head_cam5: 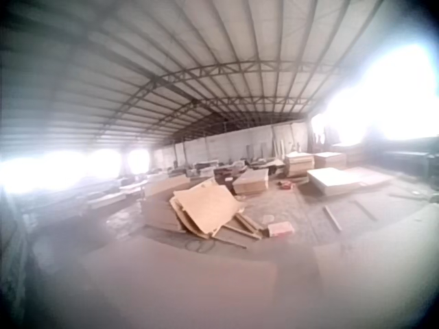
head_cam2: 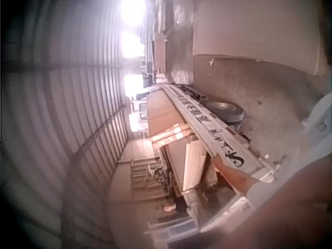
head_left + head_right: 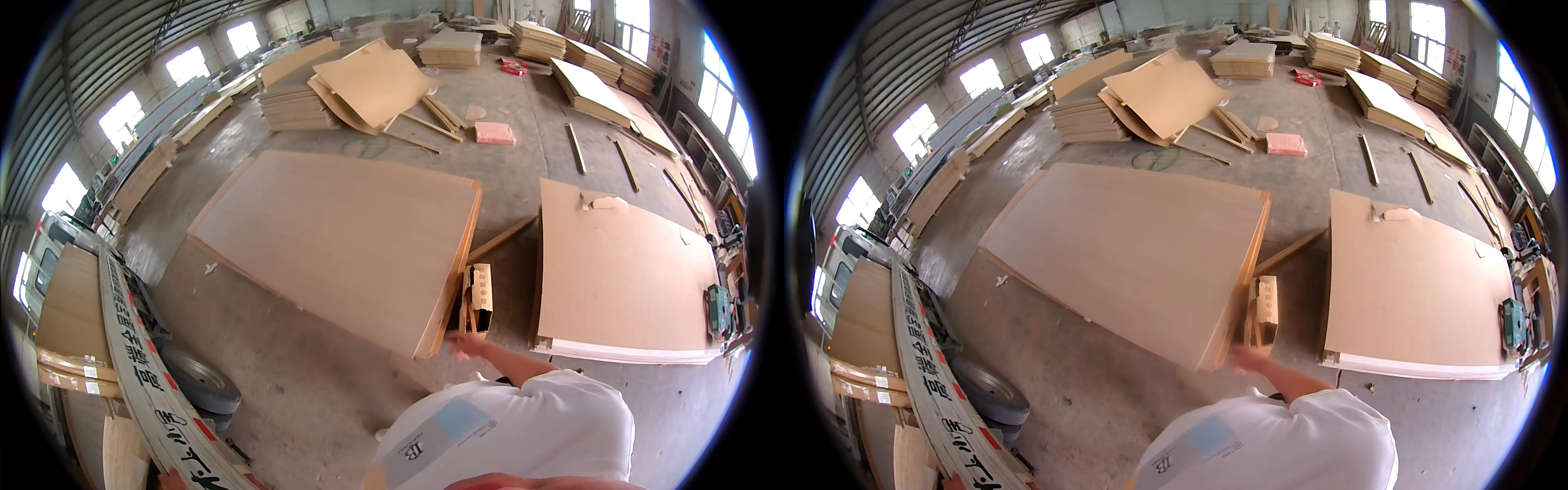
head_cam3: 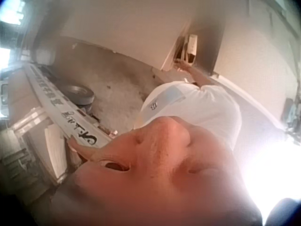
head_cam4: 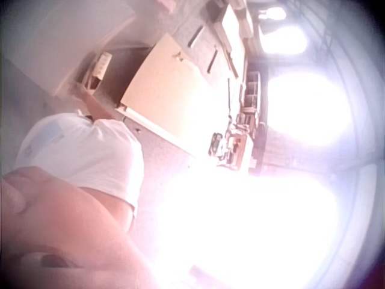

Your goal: The person lifts and carries a large white rectangular panel from a metal rack to a stack on the floor. They then walk through the workshop, pick up a yellow tool, and move toward a white truck where another person is loading materials. The person gestures toward the truck and the stacked panels.

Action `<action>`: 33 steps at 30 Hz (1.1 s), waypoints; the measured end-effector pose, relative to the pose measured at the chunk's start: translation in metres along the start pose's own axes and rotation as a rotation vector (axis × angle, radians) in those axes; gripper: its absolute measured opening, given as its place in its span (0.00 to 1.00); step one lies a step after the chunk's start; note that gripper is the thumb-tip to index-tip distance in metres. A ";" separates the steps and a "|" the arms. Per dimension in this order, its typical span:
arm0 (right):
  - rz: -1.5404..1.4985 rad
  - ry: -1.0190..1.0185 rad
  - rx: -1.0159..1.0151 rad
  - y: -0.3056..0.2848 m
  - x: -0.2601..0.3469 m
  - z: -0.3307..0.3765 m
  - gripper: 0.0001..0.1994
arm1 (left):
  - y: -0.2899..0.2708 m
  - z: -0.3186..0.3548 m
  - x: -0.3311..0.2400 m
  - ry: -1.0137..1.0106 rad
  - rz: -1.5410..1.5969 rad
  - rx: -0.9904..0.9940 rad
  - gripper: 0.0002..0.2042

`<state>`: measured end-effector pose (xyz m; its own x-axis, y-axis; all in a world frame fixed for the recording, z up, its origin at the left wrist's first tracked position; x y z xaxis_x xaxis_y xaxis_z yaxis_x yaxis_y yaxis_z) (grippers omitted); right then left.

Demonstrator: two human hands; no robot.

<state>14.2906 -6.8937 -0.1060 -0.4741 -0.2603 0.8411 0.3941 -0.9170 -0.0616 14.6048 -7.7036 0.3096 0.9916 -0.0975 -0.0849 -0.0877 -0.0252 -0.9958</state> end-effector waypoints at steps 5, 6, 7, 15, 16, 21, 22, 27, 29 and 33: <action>-0.173 -0.860 -0.199 -0.045 0.366 0.062 0.29 | 0.017 -0.027 0.022 0.012 0.012 0.020 0.27; -0.171 -1.021 -0.224 -0.041 0.444 0.112 0.30 | 0.019 -0.033 0.026 0.012 0.024 0.028 0.27; -0.184 -1.250 -0.187 -0.050 0.498 0.142 0.32 | 0.021 -0.040 0.026 0.028 0.004 0.023 0.28; -0.209 -1.848 0.131 -0.036 0.645 0.281 0.36 | 0.020 -0.029 0.027 0.065 -0.031 -0.023 0.27; -0.178 -1.798 0.070 -0.029 0.630 0.276 0.37 | 0.021 -0.033 0.032 0.068 -0.033 -0.024 0.27; -0.134 -1.215 -0.053 -0.017 0.510 0.172 0.30 | 0.017 -0.021 0.016 0.118 -0.022 -0.048 0.26; -0.064 -1.075 -0.060 -0.017 0.474 0.133 0.27 | 0.013 -0.016 0.012 0.116 -0.008 -0.046 0.26; 1.584 -0.152 0.124 0.000 0.289 0.018 0.28 | 0.006 -0.015 0.018 0.083 -0.037 0.003 0.25; 1.403 -0.252 0.037 -0.014 0.195 -0.006 0.29 | 0.007 -0.015 0.009 0.065 -0.020 0.027 0.25; 0.955 0.001 0.212 -0.013 0.077 0.010 0.24 | 0.022 -0.032 0.022 0.032 -0.036 0.025 0.27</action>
<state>14.2571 -6.8992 -0.0355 0.1175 -0.8658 0.4865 0.7458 -0.2466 -0.6189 14.6220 -7.7383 0.2867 0.9905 -0.1285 -0.0479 -0.0489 -0.0043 -0.9988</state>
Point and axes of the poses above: each hand's wrist, its own z-axis away from the middle knuckle, its own y-axis out of the palm, x = y × z, the point moved 3 cm from there along -z, towards the middle knuckle
